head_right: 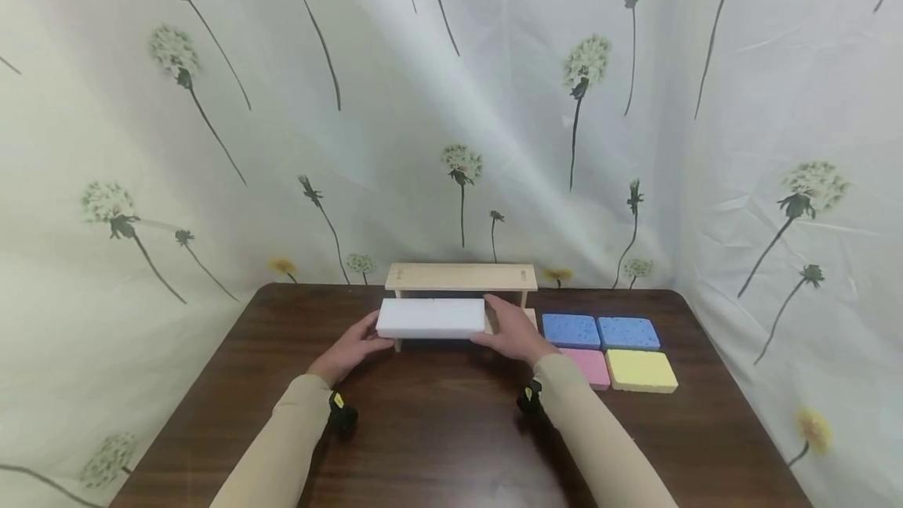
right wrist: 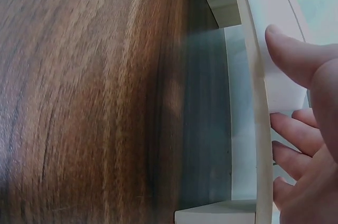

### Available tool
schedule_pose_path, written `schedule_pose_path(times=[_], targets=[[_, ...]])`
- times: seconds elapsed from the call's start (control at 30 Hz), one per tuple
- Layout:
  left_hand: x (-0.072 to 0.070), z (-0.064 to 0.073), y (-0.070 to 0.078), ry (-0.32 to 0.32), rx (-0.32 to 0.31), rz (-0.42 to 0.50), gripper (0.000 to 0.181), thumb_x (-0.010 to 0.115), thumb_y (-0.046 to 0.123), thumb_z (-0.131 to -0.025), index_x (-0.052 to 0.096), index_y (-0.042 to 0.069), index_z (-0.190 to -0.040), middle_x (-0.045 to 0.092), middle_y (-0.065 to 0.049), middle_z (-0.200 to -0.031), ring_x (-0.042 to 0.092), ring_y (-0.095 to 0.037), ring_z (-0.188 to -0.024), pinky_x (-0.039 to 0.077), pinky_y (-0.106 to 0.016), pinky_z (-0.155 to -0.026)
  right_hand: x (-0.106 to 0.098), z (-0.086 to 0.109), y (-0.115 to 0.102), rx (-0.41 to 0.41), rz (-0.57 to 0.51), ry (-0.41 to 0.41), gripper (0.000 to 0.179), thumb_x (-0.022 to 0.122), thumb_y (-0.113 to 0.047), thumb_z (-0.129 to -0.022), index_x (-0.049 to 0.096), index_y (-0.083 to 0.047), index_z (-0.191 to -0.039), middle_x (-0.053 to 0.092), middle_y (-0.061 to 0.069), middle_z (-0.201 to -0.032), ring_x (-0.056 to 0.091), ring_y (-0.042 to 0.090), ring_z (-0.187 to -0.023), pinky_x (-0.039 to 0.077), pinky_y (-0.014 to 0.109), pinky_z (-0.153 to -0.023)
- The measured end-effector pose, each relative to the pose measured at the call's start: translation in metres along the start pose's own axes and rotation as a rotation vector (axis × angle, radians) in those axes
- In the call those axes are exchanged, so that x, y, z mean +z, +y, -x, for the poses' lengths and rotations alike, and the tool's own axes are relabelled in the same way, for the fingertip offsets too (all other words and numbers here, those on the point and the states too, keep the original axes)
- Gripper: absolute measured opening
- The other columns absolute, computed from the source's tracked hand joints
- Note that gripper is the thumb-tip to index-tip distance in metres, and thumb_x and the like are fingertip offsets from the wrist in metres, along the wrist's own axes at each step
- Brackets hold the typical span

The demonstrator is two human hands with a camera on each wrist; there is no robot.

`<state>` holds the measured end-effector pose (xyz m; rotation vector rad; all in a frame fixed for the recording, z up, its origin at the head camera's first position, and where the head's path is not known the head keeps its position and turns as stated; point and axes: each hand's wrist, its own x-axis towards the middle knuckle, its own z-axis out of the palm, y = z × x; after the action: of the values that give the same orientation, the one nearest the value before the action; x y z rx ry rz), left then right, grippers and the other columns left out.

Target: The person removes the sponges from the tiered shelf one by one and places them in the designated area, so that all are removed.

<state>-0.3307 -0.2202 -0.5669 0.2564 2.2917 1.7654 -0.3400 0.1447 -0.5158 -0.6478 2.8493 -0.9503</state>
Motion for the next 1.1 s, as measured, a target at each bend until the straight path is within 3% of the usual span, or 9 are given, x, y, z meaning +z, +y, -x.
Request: schedule_pose_path(times=[0.23,0.77,1.0,1.1], targets=[[0.000,-0.003,-0.002,-0.002,0.022,0.006,0.081,0.077,0.020,-0.097,0.033,0.012,-0.164,0.038,-0.018,-0.167,0.040,-0.036,-0.152,0.035,-0.053,-0.123,0.000,0.000,0.003,0.019,-0.042,0.006,0.090,0.082,-0.044,-0.092,0.040,-0.003,-0.160,0.046,0.019,-0.161,0.044,0.036,-0.148,0.035,0.056,-0.123],[-0.001,-0.002,0.002,-0.003,0.006,-0.003,0.082,0.078,0.021,-0.097,0.032,0.012,-0.165,0.037,-0.017,-0.167,0.040,-0.035,-0.152,0.035,-0.052,-0.124,-0.012,0.012,0.006,0.039,-0.061,0.051,0.088,0.083,-0.048,-0.090,0.044,-0.007,-0.158,0.051,0.020,-0.156,0.048,0.040,-0.144,0.039,0.060,-0.118],[0.000,-0.002,0.000,0.006,-0.019,-0.029,0.084,0.079,0.028,-0.096,0.033,0.014,-0.165,0.036,-0.017,-0.168,0.039,-0.035,-0.153,0.034,-0.053,-0.124,-0.019,0.023,0.011,0.124,-0.179,0.052,0.092,0.085,-0.054,-0.085,0.045,-0.014,-0.158,0.049,0.015,-0.159,0.044,0.038,-0.147,0.033,0.064,-0.121],[0.001,-0.001,0.002,0.011,-0.028,-0.032,0.084,0.079,0.030,-0.096,0.034,0.015,-0.165,0.037,-0.016,-0.168,0.040,-0.035,-0.152,0.035,-0.054,-0.124,-0.021,0.029,0.013,0.126,-0.181,0.064,0.092,0.085,-0.055,-0.085,0.045,-0.014,-0.157,0.050,0.015,-0.158,0.046,0.037,-0.145,0.034,0.064,-0.121]])
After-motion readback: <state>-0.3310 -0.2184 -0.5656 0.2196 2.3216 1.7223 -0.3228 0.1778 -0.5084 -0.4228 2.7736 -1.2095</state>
